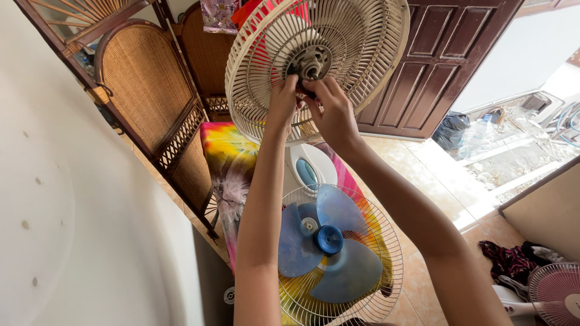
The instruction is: The person reassembles a standing electric fan by hand. They place the fan blade onto the motor shaft, secure it with the central cap, then attach and tighten the front grille using a screwdriver.
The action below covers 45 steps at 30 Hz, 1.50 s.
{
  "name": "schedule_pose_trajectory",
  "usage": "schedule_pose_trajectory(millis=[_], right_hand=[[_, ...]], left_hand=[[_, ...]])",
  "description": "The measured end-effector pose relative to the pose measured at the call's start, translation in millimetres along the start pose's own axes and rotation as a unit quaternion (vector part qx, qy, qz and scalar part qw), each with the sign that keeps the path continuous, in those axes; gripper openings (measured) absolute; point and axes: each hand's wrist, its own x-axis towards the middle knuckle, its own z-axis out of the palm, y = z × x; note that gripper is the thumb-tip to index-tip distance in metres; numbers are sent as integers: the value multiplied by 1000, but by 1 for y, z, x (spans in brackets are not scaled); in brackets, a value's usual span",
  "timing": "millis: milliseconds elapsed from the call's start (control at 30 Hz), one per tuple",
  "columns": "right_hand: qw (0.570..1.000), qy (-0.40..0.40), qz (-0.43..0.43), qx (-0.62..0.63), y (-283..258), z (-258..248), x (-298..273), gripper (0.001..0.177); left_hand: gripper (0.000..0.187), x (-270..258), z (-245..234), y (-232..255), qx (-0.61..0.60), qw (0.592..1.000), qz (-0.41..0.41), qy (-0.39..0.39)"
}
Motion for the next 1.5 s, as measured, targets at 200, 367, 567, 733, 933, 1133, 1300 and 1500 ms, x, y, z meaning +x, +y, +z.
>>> schedule_pose_trajectory(millis=[200, 367, 567, 733, 933, 1133, 1300, 1500], right_hand=[[998, -4, -30, -60, -3, -10, -24, 29], [999, -1, 39, 13, -6, -23, -65, 38], [989, -37, 111, 86, -5, -39, -125, 54], [946, -87, 201, 241, -12, -61, -165, 56], [876, -91, 316, 353, -13, -72, -199, 41], [886, -56, 334, 317, -18, -56, -244, 43], [820, -65, 419, 383, -14, -49, -266, 36], [952, -185, 231, 84, -8, -63, -229, 16]], left_hand=[[30, -25, 7, -16, 46, 998, 36, -16], [24, -49, 16, -50, 46, 998, 38, -31], [29, -105, 20, -71, 76, 989, 53, -117], [37, -153, 24, -73, 111, 976, 44, -181], [41, -190, 22, -76, 126, 966, 5, -226], [37, -221, 21, -84, 220, 956, 127, -147], [38, -232, 25, -89, 148, 981, 89, -84], [30, -210, 40, -61, 315, 945, 78, -31]])
